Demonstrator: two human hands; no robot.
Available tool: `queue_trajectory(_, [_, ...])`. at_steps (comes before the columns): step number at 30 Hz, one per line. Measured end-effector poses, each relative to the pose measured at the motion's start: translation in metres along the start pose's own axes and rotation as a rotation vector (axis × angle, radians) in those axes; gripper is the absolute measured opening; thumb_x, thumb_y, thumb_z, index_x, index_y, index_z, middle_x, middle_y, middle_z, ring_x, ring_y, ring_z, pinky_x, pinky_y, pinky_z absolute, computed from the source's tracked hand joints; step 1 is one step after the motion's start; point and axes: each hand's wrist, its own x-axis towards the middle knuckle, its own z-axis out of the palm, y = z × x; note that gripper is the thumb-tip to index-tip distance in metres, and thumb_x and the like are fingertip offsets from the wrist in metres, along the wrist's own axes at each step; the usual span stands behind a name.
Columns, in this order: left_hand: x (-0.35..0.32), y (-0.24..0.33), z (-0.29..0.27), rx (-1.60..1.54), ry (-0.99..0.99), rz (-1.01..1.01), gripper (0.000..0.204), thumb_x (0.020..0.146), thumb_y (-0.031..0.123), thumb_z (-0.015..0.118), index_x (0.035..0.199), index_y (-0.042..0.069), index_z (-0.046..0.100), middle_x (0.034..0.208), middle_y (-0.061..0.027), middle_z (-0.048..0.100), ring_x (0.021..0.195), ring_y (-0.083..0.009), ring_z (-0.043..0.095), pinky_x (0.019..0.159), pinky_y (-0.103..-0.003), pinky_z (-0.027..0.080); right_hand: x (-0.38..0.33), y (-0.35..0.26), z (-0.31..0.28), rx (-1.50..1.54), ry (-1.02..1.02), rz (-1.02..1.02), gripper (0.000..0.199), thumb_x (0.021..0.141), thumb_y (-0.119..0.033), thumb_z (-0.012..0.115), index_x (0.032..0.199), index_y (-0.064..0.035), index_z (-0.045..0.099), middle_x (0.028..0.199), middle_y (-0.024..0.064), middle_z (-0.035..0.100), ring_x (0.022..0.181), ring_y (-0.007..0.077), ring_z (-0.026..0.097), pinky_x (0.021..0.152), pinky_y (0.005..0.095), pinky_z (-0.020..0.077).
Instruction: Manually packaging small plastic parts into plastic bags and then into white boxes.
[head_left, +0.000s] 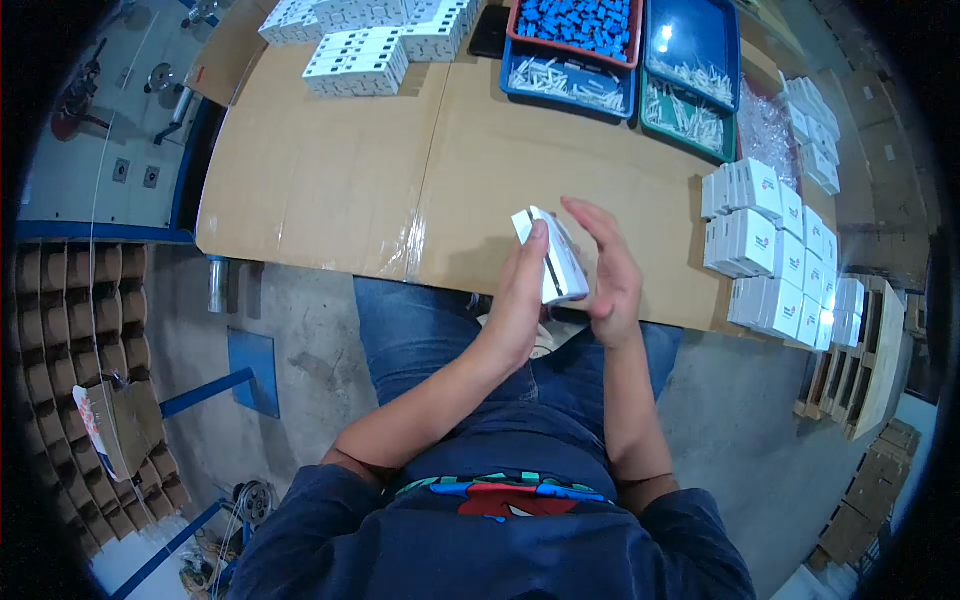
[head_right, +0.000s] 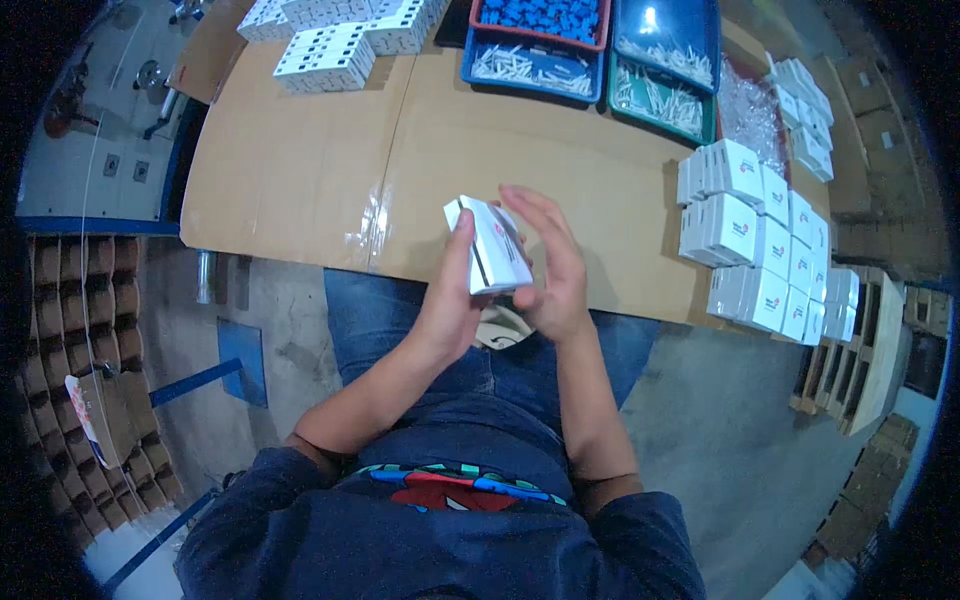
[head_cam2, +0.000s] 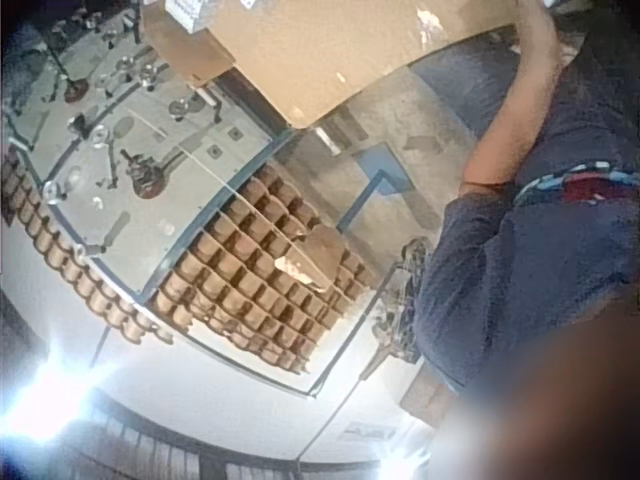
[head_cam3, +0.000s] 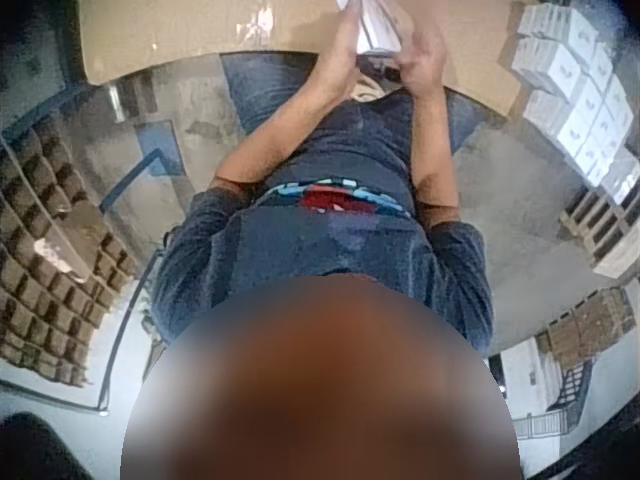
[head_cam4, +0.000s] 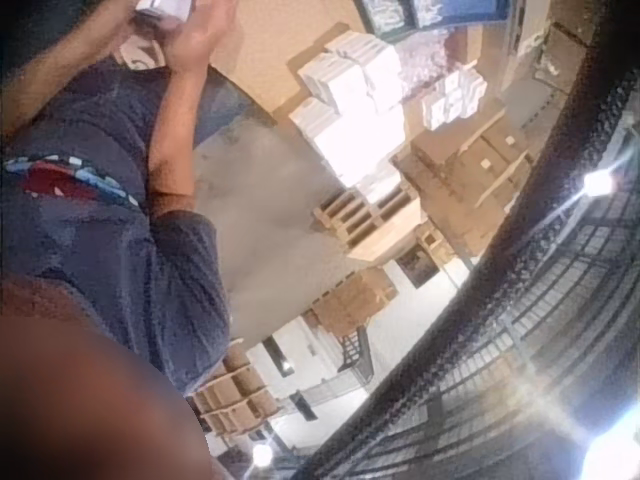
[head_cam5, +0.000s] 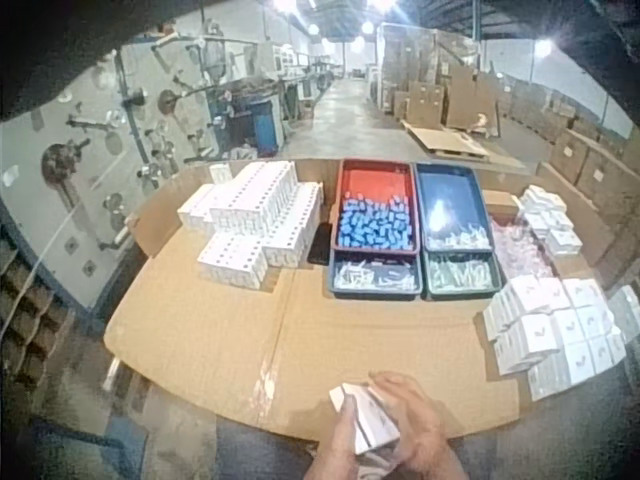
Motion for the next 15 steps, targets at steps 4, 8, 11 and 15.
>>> queue_trajectory(4, [-0.001, 0.009, -0.001, -0.001, 0.074, 0.054, 0.054, 0.105, 0.050, 0.048, 0.144, 0.013, 0.042, 0.123, -0.0092, 0.061, 0.109, -0.0201, 0.065, 0.092, -0.039, 0.054, -0.006, 0.014, -0.012, 0.023, 0.089, 0.056, 0.018, 0.100, -0.017, 0.065, 0.092, -0.0009, 0.064, 0.130, 0.0193, 0.063, 0.121, 0.0248, 0.058, 0.105, 0.0392, 0.0433])
queue_trajectory(8, [0.001, 0.012, -0.002, 0.010, 0.113, 0.064, 0.054, 0.104, 0.046, 0.051, 0.145, 0.013, 0.040, 0.122, -0.0088, 0.062, 0.109, -0.0195, 0.065, 0.090, -0.037, 0.054, -0.006, 0.007, -0.023, 0.060, 0.077, 0.181, 0.025, 0.104, -0.019, 0.056, 0.094, 0.0008, 0.067, 0.131, 0.0192, 0.063, 0.120, 0.0239, 0.059, 0.104, 0.0382, 0.0444])
queue_trajectory(11, [0.005, 0.008, -0.005, -0.010, 0.152, 0.071, 0.057, 0.100, 0.039, 0.063, 0.146, 0.013, 0.041, 0.116, -0.0031, 0.059, 0.104, -0.0107, 0.062, 0.080, -0.026, 0.051, 0.001, -0.003, -0.017, 0.118, 0.029, 0.237, 0.031, 0.107, -0.019, 0.046, 0.107, 0.0014, 0.069, 0.133, 0.0180, 0.062, 0.123, 0.0241, 0.058, 0.104, 0.0378, 0.0447])
queue_trajectory(15, [0.006, 0.005, -0.010, 0.011, 0.095, 0.050, 0.059, 0.098, 0.034, 0.069, 0.146, 0.011, 0.043, 0.119, -0.0017, 0.056, 0.096, -0.0072, 0.059, 0.073, -0.022, 0.048, 0.001, -0.012, -0.007, 0.136, -0.037, 0.292, 0.034, 0.106, -0.020, 0.046, 0.127, 0.0001, 0.065, 0.142, 0.0165, 0.057, 0.130, 0.0250, 0.054, 0.108, 0.0376, 0.0424])
